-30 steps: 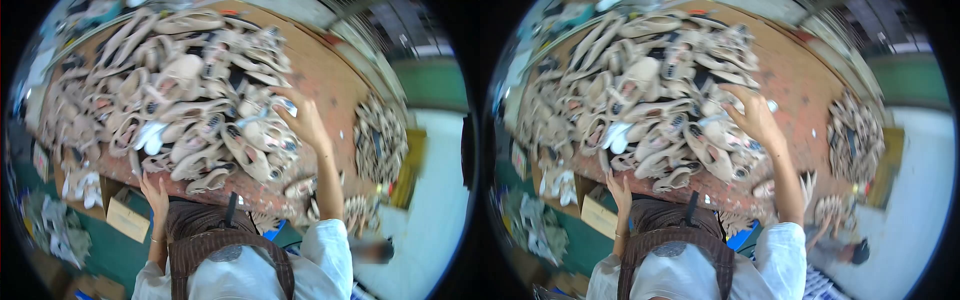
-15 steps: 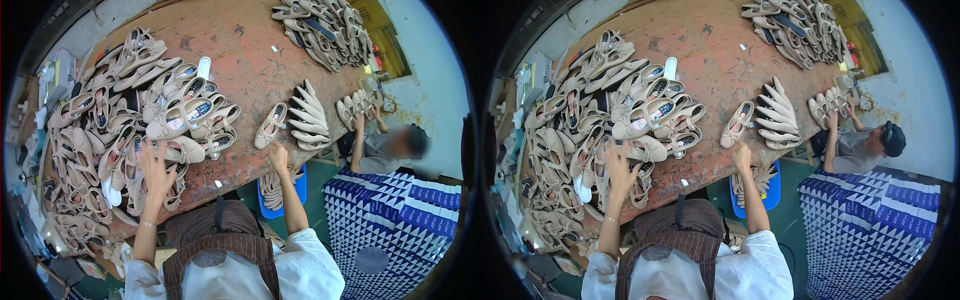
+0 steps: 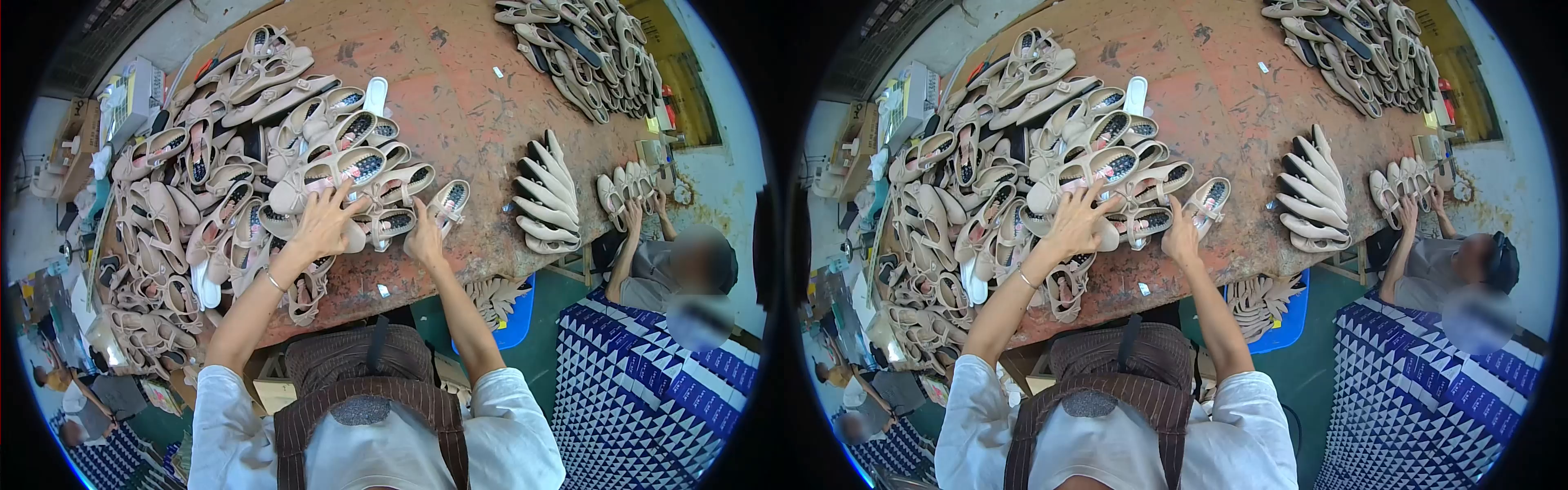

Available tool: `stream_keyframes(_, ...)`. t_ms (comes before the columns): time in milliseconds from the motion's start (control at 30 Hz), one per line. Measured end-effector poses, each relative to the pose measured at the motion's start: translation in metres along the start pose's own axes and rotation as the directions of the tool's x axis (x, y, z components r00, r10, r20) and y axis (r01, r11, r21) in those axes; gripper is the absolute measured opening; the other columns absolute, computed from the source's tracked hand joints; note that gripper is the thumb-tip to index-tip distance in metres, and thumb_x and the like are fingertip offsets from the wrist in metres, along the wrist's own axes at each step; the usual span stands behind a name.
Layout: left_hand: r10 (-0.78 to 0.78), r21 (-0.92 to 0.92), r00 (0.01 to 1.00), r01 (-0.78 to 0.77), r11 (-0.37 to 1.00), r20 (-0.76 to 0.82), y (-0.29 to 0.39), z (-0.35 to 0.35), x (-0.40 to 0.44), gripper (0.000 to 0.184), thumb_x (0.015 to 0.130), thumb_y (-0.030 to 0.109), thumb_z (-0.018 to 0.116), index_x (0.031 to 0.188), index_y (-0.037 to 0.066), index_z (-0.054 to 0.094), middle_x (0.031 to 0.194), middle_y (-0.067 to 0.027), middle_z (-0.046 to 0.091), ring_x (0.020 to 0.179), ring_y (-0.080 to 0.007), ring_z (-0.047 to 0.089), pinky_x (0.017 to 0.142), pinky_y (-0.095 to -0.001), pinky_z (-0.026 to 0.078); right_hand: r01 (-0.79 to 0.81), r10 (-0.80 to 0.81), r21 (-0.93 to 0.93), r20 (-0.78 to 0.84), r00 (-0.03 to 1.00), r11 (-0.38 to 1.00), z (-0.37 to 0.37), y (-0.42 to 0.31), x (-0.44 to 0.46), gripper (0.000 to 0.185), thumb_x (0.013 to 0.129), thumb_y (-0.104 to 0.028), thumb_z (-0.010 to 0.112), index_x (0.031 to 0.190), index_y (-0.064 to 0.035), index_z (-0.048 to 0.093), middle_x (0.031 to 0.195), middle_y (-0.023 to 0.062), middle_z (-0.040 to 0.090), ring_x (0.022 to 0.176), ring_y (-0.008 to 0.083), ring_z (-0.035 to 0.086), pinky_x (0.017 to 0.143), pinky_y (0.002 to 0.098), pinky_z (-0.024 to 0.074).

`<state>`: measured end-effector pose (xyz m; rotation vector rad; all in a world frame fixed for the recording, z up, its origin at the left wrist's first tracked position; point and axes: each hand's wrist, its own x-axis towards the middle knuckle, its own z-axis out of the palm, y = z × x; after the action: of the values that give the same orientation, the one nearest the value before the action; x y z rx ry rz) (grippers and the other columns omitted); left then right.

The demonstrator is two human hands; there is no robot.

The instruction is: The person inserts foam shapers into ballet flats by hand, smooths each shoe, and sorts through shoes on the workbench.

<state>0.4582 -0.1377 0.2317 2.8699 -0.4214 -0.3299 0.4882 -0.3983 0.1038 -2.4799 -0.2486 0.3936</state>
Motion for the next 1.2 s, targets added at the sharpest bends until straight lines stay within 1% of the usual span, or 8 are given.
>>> stream_keyframes(67,0.024,0.055,1.0,-0.023,0.998,-0.002,0.002,-0.001,0.0,0.089,0.057,0.011,0.078,0.141,0.025,0.053,0.15,-0.0212,0.036,0.114,-0.0338,0.05,0.087,-0.0419,0.041,-0.021,0.019,0.136,0.014,1.0,0.991,-0.001,-0.017,-0.007,0.076,0.079,-0.011,0.065,0.148,-0.0179,0.034,0.134,0.035,0.043,0.109,0.0526,0.056,0.092,0.055,0.0481)
stream_keyframes(300,0.007,0.157,0.998,-0.016,0.987,0.054,0.003,-0.001,-0.011,0.069,0.056,0.008,0.081,0.123,0.015,0.064,0.155,-0.0197,0.031,0.116,-0.029,0.049,0.086,-0.0359,0.043,-0.063,0.088,-0.153,0.164,0.983,0.986,-0.02,-0.04,0.018,0.085,0.077,-0.023,0.074,0.151,-0.0235,0.033,0.122,0.0332,0.049,0.097,0.0462,0.064,0.08,0.0518,0.0536)
stream_keyframes(467,0.041,0.169,0.988,-0.016,0.986,-0.147,-0.008,0.02,-0.034,0.04,0.063,0.008,0.075,0.102,0.009,0.069,0.154,-0.0185,0.033,0.112,-0.0275,0.049,0.084,-0.0354,0.042,0.015,-0.026,-0.086,-0.134,0.991,0.996,0.002,-0.041,0.021,0.025,0.085,-0.015,0.069,0.109,-0.012,0.066,0.104,0.0207,0.056,0.085,0.0444,0.064,0.074,0.0531,0.0521)
stream_keyframes(600,0.015,0.184,0.972,0.029,0.983,-0.235,-0.021,0.036,-0.033,0.018,0.074,0.009,0.067,0.091,0.006,0.068,0.15,-0.0156,0.04,0.108,-0.0252,0.051,0.084,-0.0342,0.043,0.067,-0.068,-0.01,-0.12,0.99,0.998,0.002,-0.036,0.021,0.022,0.084,-0.007,0.067,0.106,-0.01,0.068,0.102,0.019,0.06,0.088,0.042,0.064,0.076,0.0506,0.0518)
stream_keyframes(800,0.111,0.115,0.95,-0.08,0.99,-0.292,-0.048,0.036,-0.037,0.018,0.079,0.011,0.061,0.093,0.003,0.069,0.137,-0.0138,0.05,0.105,-0.0252,0.053,0.085,-0.0367,0.045,0.135,-0.124,0.077,-0.135,0.983,0.988,-0.013,-0.035,0.013,0.021,0.081,-0.004,0.068,0.102,-0.0027,0.071,0.091,0.0179,0.062,0.082,0.0368,0.064,0.074,0.0434,0.0507)
stream_keyframes(967,0.112,0.157,0.881,-0.044,0.987,-0.459,-0.072,-0.039,-0.057,0.014,0.074,0.008,0.066,0.087,0.004,0.071,0.125,-0.0119,0.058,0.099,-0.0258,0.058,0.082,-0.0369,0.049,0.198,-0.174,0.138,-0.166,0.971,0.971,-0.073,-0.09,-0.006,0.023,0.079,-0.002,0.072,0.102,0.0001,0.071,0.086,0.0125,0.061,0.071,0.0246,0.06,0.068,0.035,0.0482)
stream_keyframes(1033,0.061,0.151,0.804,0.035,0.988,-0.591,-0.079,-0.11,-0.077,0.014,0.073,0.006,0.067,0.086,0.003,0.071,0.123,-0.0124,0.06,0.097,-0.0288,0.059,0.082,-0.0415,0.05,0.238,-0.207,0.197,-0.166,0.964,0.951,-0.103,-0.139,-0.006,0.022,0.078,0.0,0.071,0.1,0.0001,0.072,0.089,0.015,0.063,0.076,0.0299,0.064,0.07,0.0387,0.051)
stream_keyframes(1200,-0.11,0.229,0.745,0.337,0.913,-0.658,-0.158,-0.242,-0.157,0.034,0.072,0.0,0.069,0.106,0.007,0.072,0.138,-0.016,0.054,0.118,-0.037,0.052,0.103,-0.0437,0.041,0.443,-0.365,0.367,-0.263,0.893,0.818,-0.089,-0.284,0.022,0.02,0.081,-0.007,0.073,0.101,-0.0061,0.075,0.095,0.0104,0.066,0.081,0.0233,0.063,0.073,0.0345,0.0514)
